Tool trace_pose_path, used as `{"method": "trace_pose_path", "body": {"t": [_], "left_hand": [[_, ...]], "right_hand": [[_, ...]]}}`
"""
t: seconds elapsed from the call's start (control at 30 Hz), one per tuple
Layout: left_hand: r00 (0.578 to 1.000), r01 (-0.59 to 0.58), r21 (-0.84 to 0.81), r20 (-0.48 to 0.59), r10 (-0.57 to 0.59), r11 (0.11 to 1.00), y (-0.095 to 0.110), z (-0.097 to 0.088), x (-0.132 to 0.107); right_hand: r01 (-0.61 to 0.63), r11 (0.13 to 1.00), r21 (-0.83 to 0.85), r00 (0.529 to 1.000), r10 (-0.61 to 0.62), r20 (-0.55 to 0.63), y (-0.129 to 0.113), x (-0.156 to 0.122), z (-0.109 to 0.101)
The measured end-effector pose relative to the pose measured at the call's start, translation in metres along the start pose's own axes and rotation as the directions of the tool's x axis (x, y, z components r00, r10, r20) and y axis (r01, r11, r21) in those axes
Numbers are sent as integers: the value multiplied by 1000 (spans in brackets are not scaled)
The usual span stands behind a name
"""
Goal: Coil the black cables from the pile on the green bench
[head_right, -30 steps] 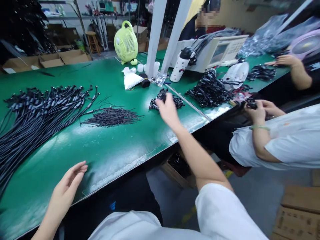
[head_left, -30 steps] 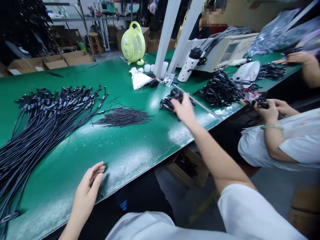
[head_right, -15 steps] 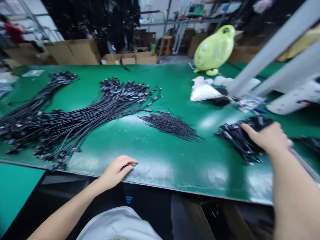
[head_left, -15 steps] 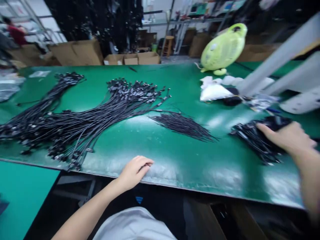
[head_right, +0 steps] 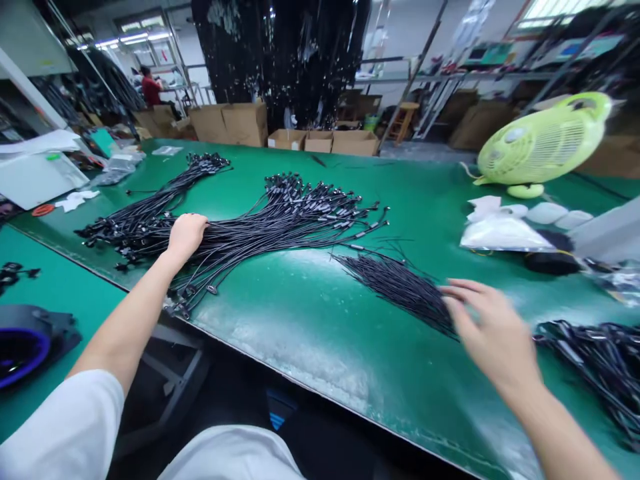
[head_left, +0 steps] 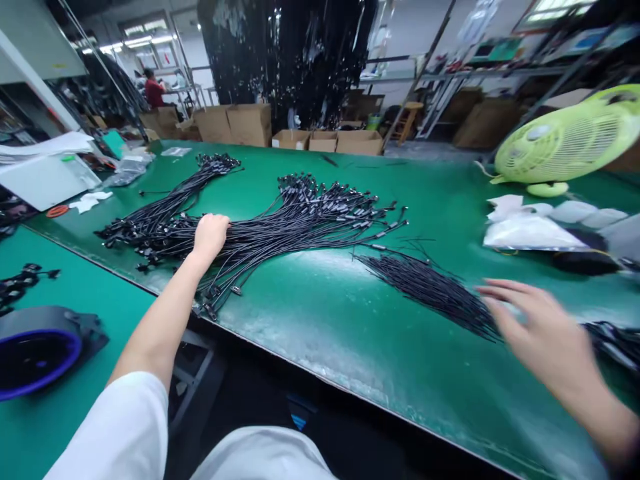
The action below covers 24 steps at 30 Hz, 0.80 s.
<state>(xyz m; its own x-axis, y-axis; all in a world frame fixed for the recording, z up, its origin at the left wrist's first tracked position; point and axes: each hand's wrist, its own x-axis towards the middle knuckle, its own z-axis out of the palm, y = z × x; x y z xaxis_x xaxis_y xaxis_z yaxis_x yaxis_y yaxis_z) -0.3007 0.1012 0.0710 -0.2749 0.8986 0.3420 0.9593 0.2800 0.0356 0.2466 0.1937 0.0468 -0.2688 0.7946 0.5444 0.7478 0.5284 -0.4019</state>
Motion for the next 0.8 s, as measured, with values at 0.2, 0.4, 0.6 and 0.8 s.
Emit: {"method": "trace_pose_path", "body": {"t": [0.2, 0.4, 0.6, 0.8], "left_hand": [[836, -444, -314, -482, 262, 839, 51, -32, -56], [756, -638, -307, -422, 500, 706, 82, -80, -92], [992, 34, -515, 118, 32, 856, 16, -44, -65], [921, 218, -922, 303, 245, 320, 29, -4, -67]], "right_hand": [[256, 903, 345, 914, -342, 217, -139, 20, 82], [394, 911, 121, 813, -407, 416, -212, 89, 119], [275, 911, -306, 960, -276, 41, -120, 140, 11], [157, 777, -610, 987, -98, 129, -57, 98, -57]]}}
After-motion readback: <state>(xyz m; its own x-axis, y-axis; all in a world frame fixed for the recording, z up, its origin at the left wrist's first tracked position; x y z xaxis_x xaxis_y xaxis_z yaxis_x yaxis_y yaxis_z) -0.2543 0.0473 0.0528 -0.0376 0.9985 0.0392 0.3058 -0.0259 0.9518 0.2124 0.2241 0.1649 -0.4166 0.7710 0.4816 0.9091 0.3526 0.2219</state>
